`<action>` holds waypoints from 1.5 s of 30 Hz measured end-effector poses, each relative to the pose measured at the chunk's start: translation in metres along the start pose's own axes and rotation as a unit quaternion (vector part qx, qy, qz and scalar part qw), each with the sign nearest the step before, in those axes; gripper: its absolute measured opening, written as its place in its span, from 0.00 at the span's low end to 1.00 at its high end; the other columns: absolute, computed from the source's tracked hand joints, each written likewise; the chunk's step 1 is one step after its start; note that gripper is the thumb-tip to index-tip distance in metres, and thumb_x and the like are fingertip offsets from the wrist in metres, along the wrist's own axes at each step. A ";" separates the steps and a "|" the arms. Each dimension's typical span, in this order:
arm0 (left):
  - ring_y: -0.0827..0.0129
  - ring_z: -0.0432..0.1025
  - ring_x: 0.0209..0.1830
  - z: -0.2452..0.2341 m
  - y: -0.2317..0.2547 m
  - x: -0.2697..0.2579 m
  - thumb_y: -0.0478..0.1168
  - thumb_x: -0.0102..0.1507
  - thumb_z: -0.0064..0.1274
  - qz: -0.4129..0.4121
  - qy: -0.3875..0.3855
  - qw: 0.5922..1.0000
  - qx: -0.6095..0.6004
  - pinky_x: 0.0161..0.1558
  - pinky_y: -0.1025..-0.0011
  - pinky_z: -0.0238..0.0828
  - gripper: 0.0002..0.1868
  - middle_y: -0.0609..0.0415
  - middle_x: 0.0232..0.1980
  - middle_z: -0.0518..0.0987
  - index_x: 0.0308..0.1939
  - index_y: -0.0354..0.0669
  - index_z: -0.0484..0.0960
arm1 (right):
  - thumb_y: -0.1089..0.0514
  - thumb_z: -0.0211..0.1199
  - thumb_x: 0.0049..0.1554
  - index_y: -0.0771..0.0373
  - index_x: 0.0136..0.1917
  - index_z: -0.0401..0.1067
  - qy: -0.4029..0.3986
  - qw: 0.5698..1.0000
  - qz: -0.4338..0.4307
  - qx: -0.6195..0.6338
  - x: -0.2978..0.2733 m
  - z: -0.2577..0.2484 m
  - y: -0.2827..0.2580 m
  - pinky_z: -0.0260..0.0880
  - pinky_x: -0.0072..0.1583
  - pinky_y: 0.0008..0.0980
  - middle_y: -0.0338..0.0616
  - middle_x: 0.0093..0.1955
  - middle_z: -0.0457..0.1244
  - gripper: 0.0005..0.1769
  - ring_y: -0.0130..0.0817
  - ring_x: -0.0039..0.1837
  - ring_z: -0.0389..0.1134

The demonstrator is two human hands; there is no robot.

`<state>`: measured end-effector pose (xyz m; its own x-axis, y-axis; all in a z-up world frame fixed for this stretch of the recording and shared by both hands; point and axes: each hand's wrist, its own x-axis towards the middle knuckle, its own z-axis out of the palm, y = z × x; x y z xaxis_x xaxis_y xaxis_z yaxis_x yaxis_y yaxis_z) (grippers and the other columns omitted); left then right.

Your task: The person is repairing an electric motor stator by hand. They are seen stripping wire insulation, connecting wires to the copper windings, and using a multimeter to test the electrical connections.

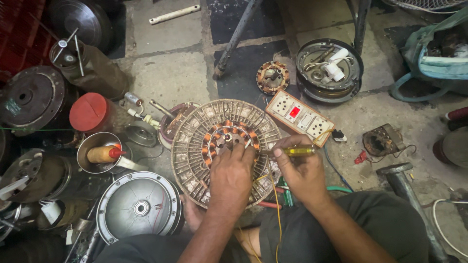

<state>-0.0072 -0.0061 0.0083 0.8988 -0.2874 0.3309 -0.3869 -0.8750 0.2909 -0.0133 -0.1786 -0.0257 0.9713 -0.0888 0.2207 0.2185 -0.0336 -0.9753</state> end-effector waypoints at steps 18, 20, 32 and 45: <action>0.46 0.74 0.54 0.002 -0.002 -0.002 0.33 0.58 0.54 -0.007 -0.001 1.000 -0.003 0.56 0.53 0.68 0.14 0.44 0.54 0.80 0.47 0.39 0.83 | 0.63 0.63 0.61 0.66 0.50 0.68 0.019 0.979 -0.089 -0.181 0.001 0.009 -0.018 0.72 0.48 0.26 0.43 0.46 0.70 0.07 0.24 0.47 0.72; 0.47 0.74 0.53 0.000 -0.002 -0.003 0.34 0.57 0.55 -0.010 0.013 1.000 -0.023 0.56 0.53 0.68 0.13 0.44 0.53 0.80 0.46 0.40 0.83 | 0.62 0.64 0.61 0.65 0.49 0.69 0.033 0.976 -0.085 -0.199 0.002 0.012 -0.019 0.71 0.46 0.27 0.42 0.45 0.70 0.06 0.24 0.45 0.71; 0.54 0.74 0.39 -0.007 0.002 -0.012 0.37 0.60 0.58 -0.061 0.080 0.992 -0.079 0.40 0.56 0.70 0.07 0.49 0.39 0.75 0.41 0.41 0.84 | 0.63 0.65 0.61 0.66 0.49 0.70 0.038 0.991 -0.006 -0.126 0.003 0.012 -0.011 0.64 0.40 0.22 0.39 0.39 0.67 0.06 0.21 0.38 0.63; 0.51 0.74 0.42 -0.005 0.003 -0.008 0.36 0.58 0.59 -0.069 0.073 0.991 -0.085 0.44 0.53 0.71 0.07 0.48 0.39 0.76 0.39 0.40 0.84 | 0.65 0.61 0.63 0.67 0.53 0.64 0.067 0.997 0.018 0.014 -0.005 0.015 -0.005 0.71 0.48 0.24 0.42 0.48 0.66 0.07 0.23 0.47 0.68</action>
<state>-0.0170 -0.0039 0.0110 0.9112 -0.1000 0.3998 -0.3028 -0.8205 0.4848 -0.0174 -0.1630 -0.0224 0.9575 -0.2222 0.1839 0.1886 0.0000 -0.9821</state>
